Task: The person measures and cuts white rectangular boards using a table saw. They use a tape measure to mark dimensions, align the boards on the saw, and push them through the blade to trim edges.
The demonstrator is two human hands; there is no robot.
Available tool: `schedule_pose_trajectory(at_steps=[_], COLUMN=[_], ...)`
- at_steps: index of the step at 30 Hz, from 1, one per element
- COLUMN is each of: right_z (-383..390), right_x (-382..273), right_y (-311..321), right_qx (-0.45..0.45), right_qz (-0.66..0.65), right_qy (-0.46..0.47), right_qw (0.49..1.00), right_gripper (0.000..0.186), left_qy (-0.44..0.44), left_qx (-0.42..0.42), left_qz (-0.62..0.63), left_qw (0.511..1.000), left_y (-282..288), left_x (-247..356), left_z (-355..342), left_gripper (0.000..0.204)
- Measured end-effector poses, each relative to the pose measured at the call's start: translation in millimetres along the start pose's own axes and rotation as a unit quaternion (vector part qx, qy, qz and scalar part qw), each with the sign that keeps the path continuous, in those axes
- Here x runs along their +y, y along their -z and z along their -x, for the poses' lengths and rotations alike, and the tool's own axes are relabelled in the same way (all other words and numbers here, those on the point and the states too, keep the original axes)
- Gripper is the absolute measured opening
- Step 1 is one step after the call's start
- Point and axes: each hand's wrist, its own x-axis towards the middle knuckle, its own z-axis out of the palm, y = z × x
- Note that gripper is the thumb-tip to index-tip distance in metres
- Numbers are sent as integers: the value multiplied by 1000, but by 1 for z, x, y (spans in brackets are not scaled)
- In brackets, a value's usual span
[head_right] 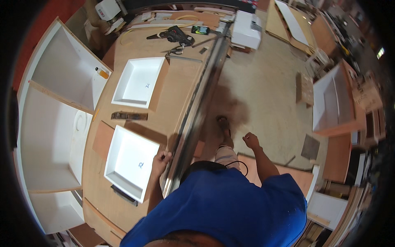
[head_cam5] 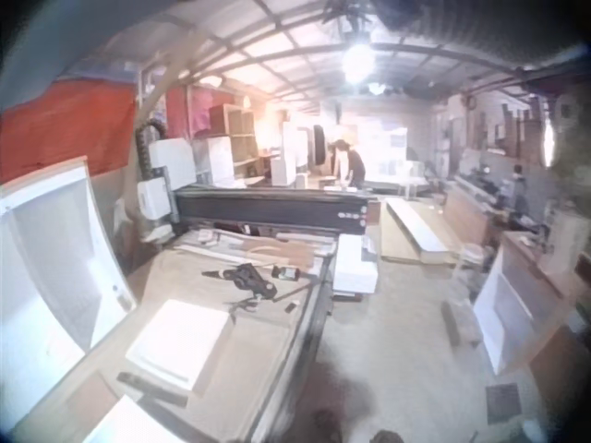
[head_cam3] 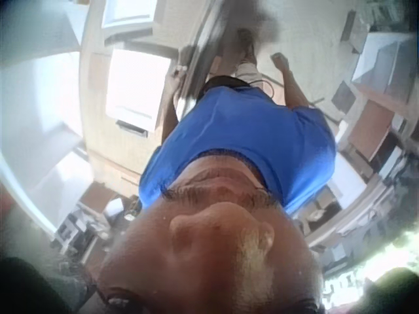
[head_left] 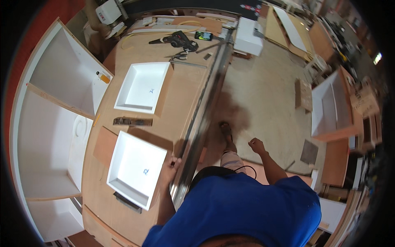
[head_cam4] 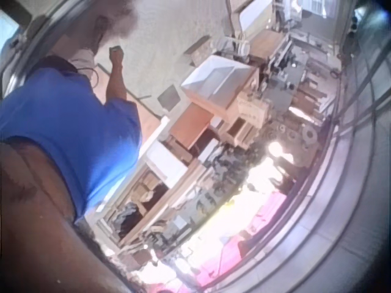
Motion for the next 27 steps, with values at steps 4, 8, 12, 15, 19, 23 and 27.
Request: schedule_pose_trajectory(at_steps=[4, 8, 12, 15, 19, 23, 27], right_z=[-241, -449, -607, -704, -764, -789, -777], right_x=[-30, -99, -206, -228, -271, -268, -274], right_y=[44, 65, 88, 105, 109, 112, 114], right_qx=[-59, -96, 68, 141, 97, 46, -61], right_qz=[146, 237, 256, 318, 379, 404, 473], right_qy=[121, 192, 230, 281, 239, 187, 197], right_qw=[980, 948, 937, 895, 889, 894, 856], right_gripper=[36, 35, 27, 31, 40, 49, 54], left_qy=[90, 218, 313, 366, 457, 532, 577], left_qx=[92, 36, -45, 76, 202, 178, 179], left_qz=[72, -97, 51, 53, 60, 133, 271], left_qw=[989, 971, 947, 926, 864, 817, 749], left_y=[-56, -115, -138, -151, -179, -211, -254], left_x=[22, 28, 93, 102, 96, 90, 71], left_z=[-62, -84, -87, -79, -43, -14, 37], left_gripper=[30, 22, 29, 33, 34, 36, 37])
